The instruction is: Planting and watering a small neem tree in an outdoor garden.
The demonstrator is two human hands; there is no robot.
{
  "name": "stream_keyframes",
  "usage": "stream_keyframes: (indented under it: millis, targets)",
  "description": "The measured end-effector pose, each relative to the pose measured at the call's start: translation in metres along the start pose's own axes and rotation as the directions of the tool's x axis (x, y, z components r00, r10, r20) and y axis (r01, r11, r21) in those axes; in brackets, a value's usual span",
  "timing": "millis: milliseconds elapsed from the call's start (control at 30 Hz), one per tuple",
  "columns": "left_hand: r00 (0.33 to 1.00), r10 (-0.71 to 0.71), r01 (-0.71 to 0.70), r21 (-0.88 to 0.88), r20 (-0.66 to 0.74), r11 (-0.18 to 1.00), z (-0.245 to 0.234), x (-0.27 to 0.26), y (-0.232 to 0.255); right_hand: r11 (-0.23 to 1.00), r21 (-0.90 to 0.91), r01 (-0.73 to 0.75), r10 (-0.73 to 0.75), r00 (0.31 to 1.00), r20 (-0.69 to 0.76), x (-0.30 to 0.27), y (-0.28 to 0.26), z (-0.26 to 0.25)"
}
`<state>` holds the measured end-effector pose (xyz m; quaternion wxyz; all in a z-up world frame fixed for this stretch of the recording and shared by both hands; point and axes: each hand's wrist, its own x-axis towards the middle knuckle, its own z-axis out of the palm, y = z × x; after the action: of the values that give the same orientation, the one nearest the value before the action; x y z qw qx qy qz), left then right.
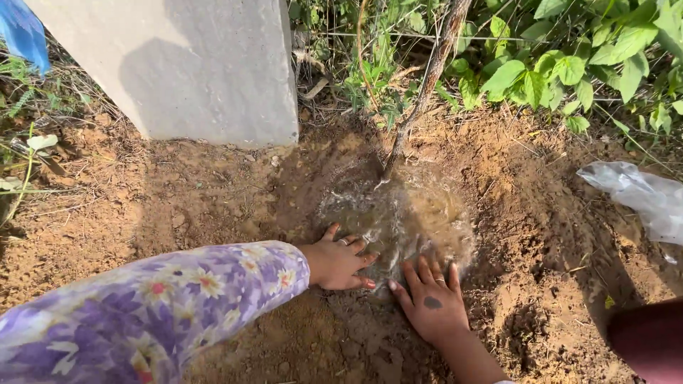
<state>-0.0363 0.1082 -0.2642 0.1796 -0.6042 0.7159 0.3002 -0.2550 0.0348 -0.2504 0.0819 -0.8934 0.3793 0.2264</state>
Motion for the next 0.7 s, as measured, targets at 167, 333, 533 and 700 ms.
stream_keyframes:
  millis: [167,333,533,700]
  targets:
    - [0.998,0.031,-0.030,0.021,-0.047,0.999,0.011,-0.025,-0.002,0.992,0.125,-0.009,0.003,0.999,0.048,-0.028,-0.037,0.000]
    - [0.994,0.074,-0.065,0.106,-0.083,0.992,0.020,-0.043,-0.017,0.993,0.110,0.040,-0.052,0.992,0.112,-0.046,-0.068,0.019]
    - [0.985,0.122,-0.112,0.086,-0.126,0.990,0.006,-0.063,-0.037,0.944,0.211,0.255,-0.231,0.964,-0.134,-0.048,-0.100,0.036]
    - [0.989,0.120,-0.109,0.120,-0.088,0.987,0.008,-0.068,-0.042,0.956,0.080,0.281,-0.212,0.856,-0.472,-0.051,-0.132,0.071]
